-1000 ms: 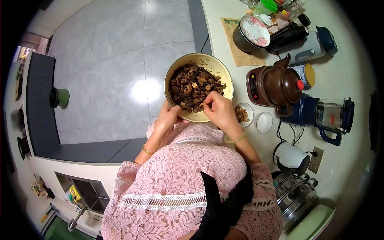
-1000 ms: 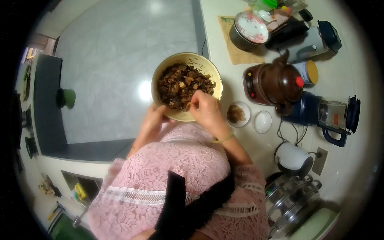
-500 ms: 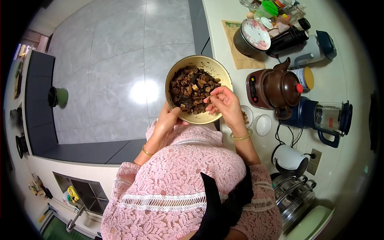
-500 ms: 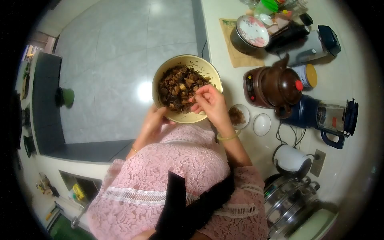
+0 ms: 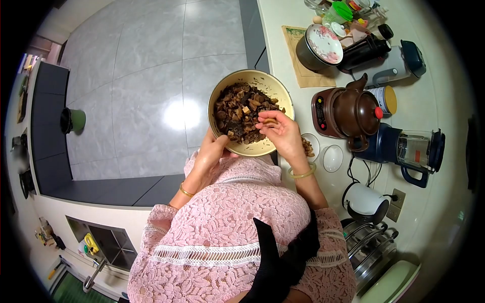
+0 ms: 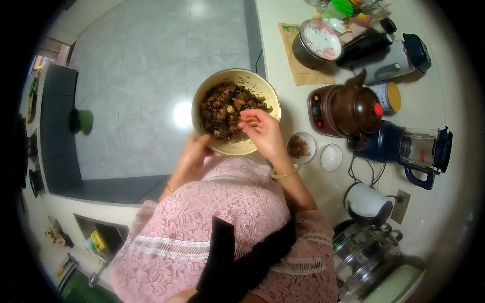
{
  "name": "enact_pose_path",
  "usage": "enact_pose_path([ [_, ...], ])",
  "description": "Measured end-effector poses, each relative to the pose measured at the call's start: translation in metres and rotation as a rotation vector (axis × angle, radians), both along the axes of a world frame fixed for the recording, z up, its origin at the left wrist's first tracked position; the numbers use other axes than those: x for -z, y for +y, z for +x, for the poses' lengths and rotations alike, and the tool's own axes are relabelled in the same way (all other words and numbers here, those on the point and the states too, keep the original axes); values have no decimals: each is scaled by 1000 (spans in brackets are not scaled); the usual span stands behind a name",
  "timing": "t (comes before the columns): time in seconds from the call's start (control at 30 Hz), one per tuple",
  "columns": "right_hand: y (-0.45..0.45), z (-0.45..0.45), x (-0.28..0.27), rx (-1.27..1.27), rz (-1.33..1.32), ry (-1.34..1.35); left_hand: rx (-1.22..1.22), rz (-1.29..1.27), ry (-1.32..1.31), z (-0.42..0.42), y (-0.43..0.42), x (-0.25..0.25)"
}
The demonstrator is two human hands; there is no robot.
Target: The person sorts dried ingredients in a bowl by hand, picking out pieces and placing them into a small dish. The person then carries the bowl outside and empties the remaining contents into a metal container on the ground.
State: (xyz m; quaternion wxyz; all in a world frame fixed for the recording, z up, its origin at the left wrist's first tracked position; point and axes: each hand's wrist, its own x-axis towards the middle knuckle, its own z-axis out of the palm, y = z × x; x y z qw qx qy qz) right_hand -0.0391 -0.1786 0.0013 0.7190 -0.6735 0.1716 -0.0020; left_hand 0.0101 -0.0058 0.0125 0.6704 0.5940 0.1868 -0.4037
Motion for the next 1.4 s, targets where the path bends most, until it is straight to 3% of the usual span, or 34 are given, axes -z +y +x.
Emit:
enact_pose_path([
  [0.07, 1, 1, 0, 16, 11, 15, 2, -5, -7, 0, 0, 1],
  [0.13, 4, 2, 2, -7, -322, -57, 4, -10, -15, 0, 0, 1],
  [0.33, 4, 3, -2, -125, -600, -143, 2, -17, -8, 1, 0, -2],
  [0.37, 4, 2, -3, -125, -600, -144, 6, -14, -3, 1, 0, -1],
  [0.43, 0, -4, -6, 11, -94, -18, 12, -11, 0, 0, 0, 0],
  [0.53, -21, -21, -13, 122, 33, -32, 14, -21, -18, -1, 1, 8],
  [0.67, -57, -59, -5, 338, -40, 19, 37, -105, 6, -1, 6, 22],
  [0.8, -83, -102, 45, 539, -159, 101, 11, -78, -6, 0, 4, 19],
  [0.9, -89, -126, 89, 592, -155, 157, 16, -90, -10, 1, 4, 14],
  [1.03, -80, -131, 102, 698, -99, 324, 27, -65, -8, 3, 1, -2],
  [1.2, -83, -118, 75, 545, -301, 305, 54, -79, 26, 2, 5, 3],
  [1.33, -57, -72, -3, 523, -214, 111, 35, -53, 27, 1, 5, -2],
  [1.4, -36, -52, -23, 362, -308, 39, 41, -79, 15, 1, 6, 0],
])
